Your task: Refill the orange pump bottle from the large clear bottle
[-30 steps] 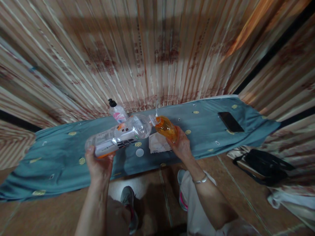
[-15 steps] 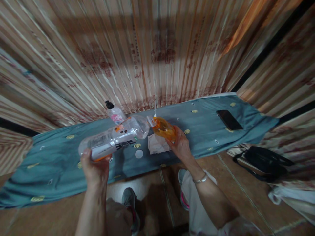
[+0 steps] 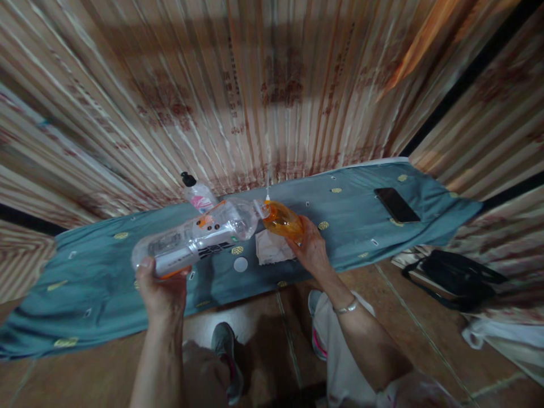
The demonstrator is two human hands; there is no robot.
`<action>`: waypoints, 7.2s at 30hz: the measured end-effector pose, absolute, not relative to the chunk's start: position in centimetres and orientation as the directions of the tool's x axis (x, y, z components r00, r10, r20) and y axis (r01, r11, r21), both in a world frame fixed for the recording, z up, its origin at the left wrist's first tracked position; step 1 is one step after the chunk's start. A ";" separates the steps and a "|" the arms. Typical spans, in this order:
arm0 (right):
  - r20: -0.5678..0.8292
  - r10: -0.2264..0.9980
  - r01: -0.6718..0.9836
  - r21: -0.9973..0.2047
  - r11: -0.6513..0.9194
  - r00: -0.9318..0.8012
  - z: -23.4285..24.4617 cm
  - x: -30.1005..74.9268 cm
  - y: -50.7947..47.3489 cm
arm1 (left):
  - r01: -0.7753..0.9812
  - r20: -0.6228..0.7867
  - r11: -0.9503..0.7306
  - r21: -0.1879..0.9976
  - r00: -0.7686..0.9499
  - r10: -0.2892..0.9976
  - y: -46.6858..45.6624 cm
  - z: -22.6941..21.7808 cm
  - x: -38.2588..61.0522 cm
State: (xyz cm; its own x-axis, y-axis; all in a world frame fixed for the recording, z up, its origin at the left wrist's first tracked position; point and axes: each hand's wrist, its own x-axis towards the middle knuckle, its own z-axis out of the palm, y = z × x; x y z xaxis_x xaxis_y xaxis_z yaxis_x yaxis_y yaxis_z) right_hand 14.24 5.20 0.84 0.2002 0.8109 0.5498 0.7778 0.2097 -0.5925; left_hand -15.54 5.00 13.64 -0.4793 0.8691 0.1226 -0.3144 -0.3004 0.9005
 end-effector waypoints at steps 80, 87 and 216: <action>0.540 0.818 0.766 -0.606 0.216 0.197 0.8 14.4 5.2 | -0.293 0.212 -0.378 0.878 -0.471 0.857 5.2 13.1 -15.9; 0.537 0.820 0.777 -0.596 0.204 0.197 0.9 14.4 5.1 | -0.279 0.199 -0.364 0.889 -0.480 0.854 5.1 13.6 -15.6; 0.459 0.861 0.791 -0.600 0.119 0.218 1.2 15.0 4.7 | -0.258 0.230 -0.355 0.898 -0.412 0.882 4.6 12.0 -16.5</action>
